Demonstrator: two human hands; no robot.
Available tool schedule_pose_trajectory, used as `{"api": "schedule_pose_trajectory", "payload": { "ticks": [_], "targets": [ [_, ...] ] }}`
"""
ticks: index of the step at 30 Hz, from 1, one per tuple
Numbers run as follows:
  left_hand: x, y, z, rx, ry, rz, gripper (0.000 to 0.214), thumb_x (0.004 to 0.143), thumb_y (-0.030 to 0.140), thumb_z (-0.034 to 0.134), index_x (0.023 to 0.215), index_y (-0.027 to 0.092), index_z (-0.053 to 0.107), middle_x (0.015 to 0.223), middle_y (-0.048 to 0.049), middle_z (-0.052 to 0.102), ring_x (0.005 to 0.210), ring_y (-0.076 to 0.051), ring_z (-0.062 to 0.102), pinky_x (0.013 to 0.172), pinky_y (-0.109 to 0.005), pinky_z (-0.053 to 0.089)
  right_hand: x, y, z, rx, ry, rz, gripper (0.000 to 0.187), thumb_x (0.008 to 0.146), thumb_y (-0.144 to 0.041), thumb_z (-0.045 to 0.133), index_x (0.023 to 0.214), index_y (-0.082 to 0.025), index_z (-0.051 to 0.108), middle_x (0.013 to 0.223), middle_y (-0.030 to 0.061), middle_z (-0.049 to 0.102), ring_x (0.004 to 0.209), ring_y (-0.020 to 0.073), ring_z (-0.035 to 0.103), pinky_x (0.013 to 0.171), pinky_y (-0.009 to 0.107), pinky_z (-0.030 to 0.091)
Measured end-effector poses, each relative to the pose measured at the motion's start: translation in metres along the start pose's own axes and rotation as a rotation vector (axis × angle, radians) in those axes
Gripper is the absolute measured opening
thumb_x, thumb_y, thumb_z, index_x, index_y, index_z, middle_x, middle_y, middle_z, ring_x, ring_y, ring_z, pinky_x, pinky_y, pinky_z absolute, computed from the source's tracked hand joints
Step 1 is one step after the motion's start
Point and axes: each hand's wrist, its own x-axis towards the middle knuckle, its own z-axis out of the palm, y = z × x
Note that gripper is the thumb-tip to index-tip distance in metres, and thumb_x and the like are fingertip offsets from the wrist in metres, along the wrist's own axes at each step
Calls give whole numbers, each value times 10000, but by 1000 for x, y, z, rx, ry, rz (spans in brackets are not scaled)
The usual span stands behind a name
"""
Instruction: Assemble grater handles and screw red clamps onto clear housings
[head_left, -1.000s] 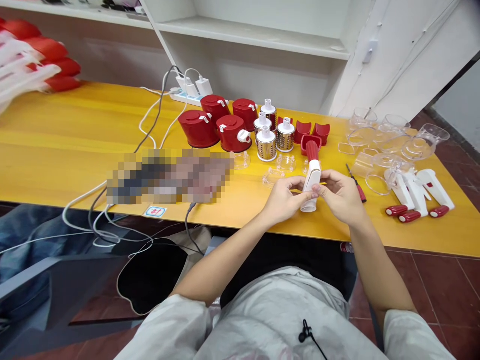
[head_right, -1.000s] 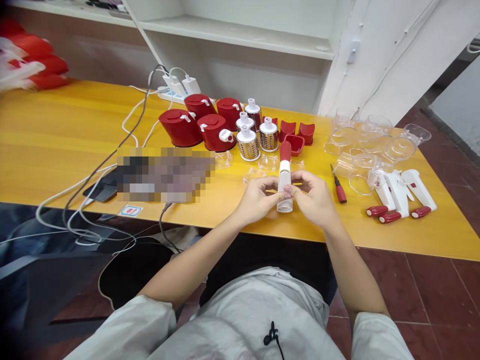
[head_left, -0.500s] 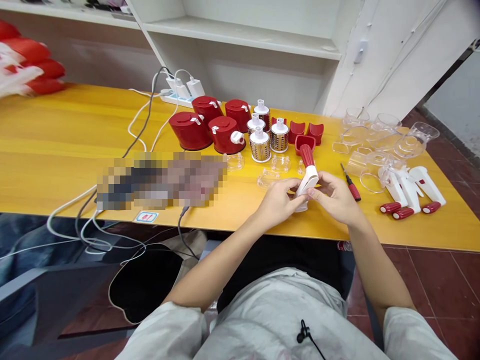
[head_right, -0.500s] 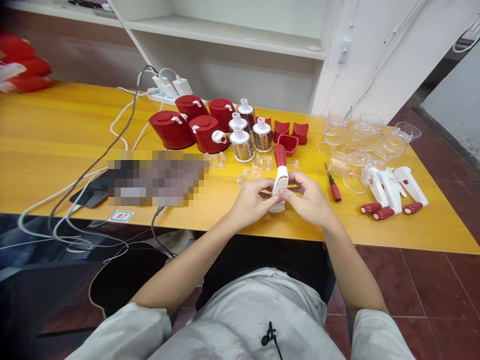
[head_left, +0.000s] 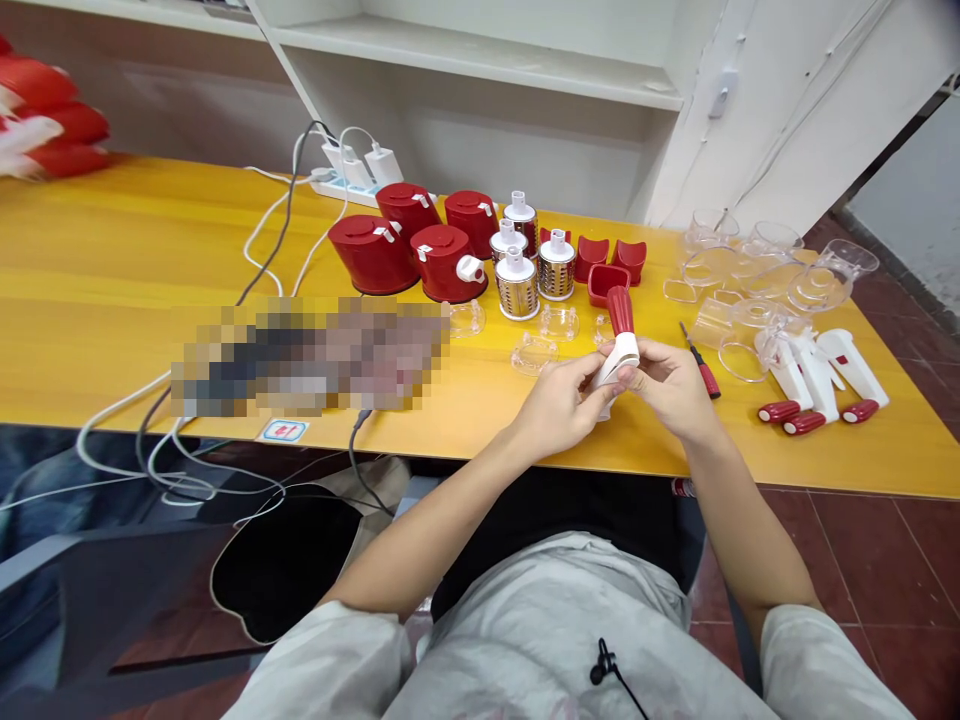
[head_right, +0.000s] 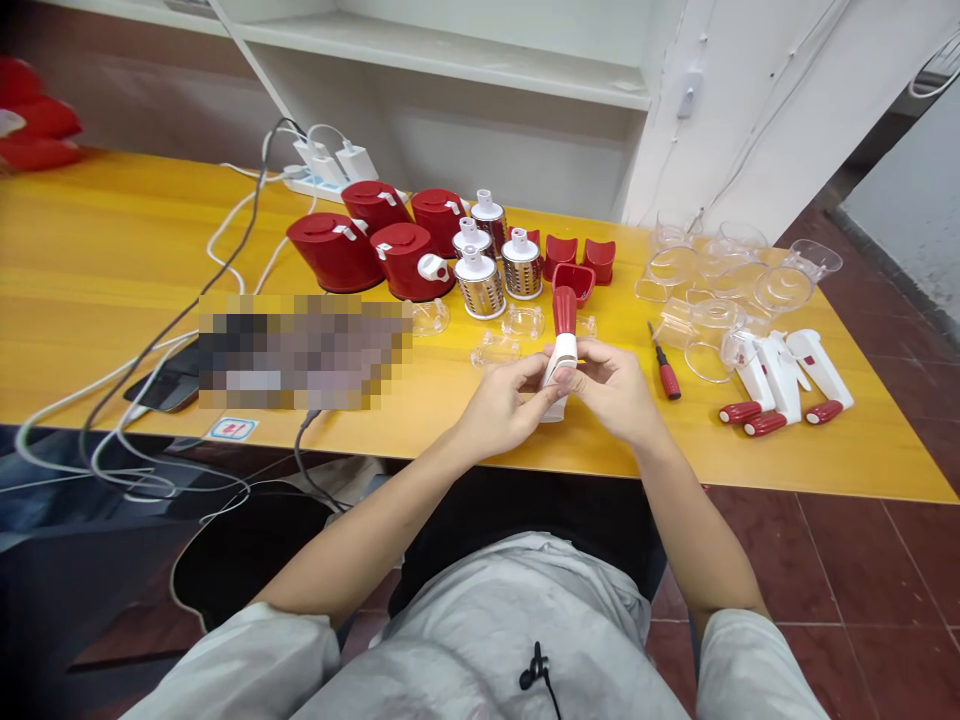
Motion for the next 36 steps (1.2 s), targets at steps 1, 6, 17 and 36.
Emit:
{"api": "schedule_pose_trajectory", "payload": {
  "ticks": [1, 6, 17, 36],
  "targets": [
    [0, 1, 1, 10, 6, 20, 313, 1080, 438, 692, 906, 181, 657, 755, 9, 674, 637, -131, 578, 626, -254, 426, 0, 1, 0, 1, 6, -5, 608, 1016, -591, 659, 1316, -62, 674, 1204, 75, 714, 1155, -6, 667, 1077, 163, 665],
    [-4, 1, 4, 83, 21, 98, 217, 1104, 351, 632, 946, 204, 616, 812, -10, 720, 687, -158, 646, 675, -272, 466, 0, 5, 3, -12, 46, -54, 600, 1022, -594, 647, 1293, -60, 673, 1181, 69, 709, 1112, -19, 650, 1052, 146, 653],
    [-7, -10, 1, 226, -28, 417, 299, 1203, 436, 520, 1344, 179, 577, 1234, -168, 786, 1045, -287, 793, 896, -380, 620, -9, -3, 3, -92, 72, -245, 595, 996, -617, 682, 1171, -48, 709, 1243, 82, 730, 1263, 15, 672, 1241, 235, 645],
    [-13, -27, 11, 200, 175, 597, 425, 1226, 561, 434, 1102, 207, 634, 1006, -113, 800, 802, -216, 779, 716, -335, 619, -33, -17, 45, -224, 170, -350, 654, 932, -706, 731, 1098, -73, 727, 1247, 97, 715, 1176, 5, 621, 1081, 167, 622]
  ]
}}
